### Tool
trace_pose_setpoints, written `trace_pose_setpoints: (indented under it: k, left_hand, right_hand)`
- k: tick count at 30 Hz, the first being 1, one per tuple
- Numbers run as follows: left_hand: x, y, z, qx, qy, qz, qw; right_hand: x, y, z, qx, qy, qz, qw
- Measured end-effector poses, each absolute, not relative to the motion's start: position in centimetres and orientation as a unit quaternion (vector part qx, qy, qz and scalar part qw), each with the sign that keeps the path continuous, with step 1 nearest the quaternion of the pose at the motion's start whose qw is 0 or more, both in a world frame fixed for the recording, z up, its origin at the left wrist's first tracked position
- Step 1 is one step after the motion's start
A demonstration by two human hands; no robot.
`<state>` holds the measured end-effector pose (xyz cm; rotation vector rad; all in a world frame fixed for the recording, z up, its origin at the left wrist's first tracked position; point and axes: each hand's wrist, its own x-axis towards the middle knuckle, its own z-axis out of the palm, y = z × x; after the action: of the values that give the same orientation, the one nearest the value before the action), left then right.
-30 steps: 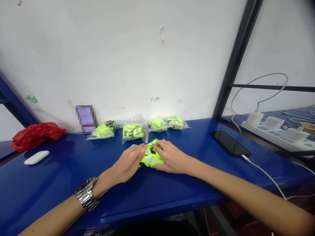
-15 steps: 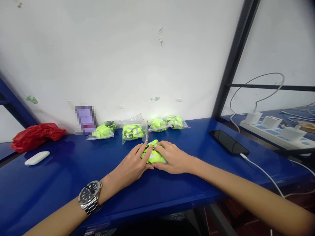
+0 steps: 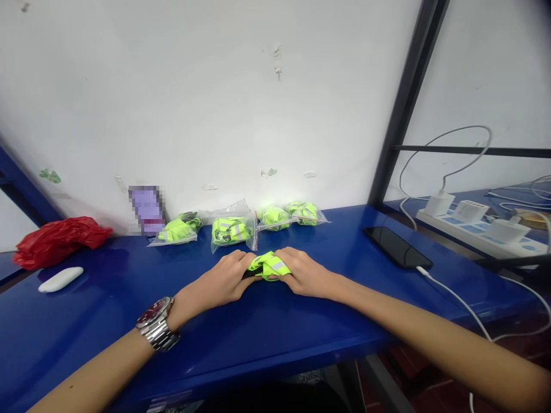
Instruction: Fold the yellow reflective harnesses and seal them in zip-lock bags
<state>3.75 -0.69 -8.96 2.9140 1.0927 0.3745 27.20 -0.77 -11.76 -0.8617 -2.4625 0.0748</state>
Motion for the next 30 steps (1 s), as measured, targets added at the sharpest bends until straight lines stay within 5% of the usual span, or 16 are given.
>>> trace_pose_setpoints:
  k: [7, 11, 18, 22, 30]
  left_hand:
    - [4.0, -0.4, -7.4, 0.877, 0.389, 0.165, 0.229]
    - [3.2, 0.9, -8.5, 0.843, 0.409, 0.215, 0.275]
    - [2.7, 1.5, -10.0, 0.83, 0.481, 0.256, 0.119]
    - [3.1, 1.6, -11.2, 0.852, 0.457, 0.252, 0.038]
    - [2.5, 1.7, -10.7, 0.842, 0.432, 0.249, 0.206]
  right_hand:
    - [25.9, -0.9, -10.3, -0.364, -0.847, 0.198, 0.332]
    - [25.0, 0.6, -9.6, -0.389, -0.831, 0.264, 0.299]
    - [23.5, 3.5, -10.2, -0.54, -0.807, 0.138, 0.197]
    - [23.5, 3.6, -10.8, -0.554, -0.799, 0.1, 0.212]
    - [24.1, 3.7, -11.6, -0.448, -0.853, 0.015, 0.266]
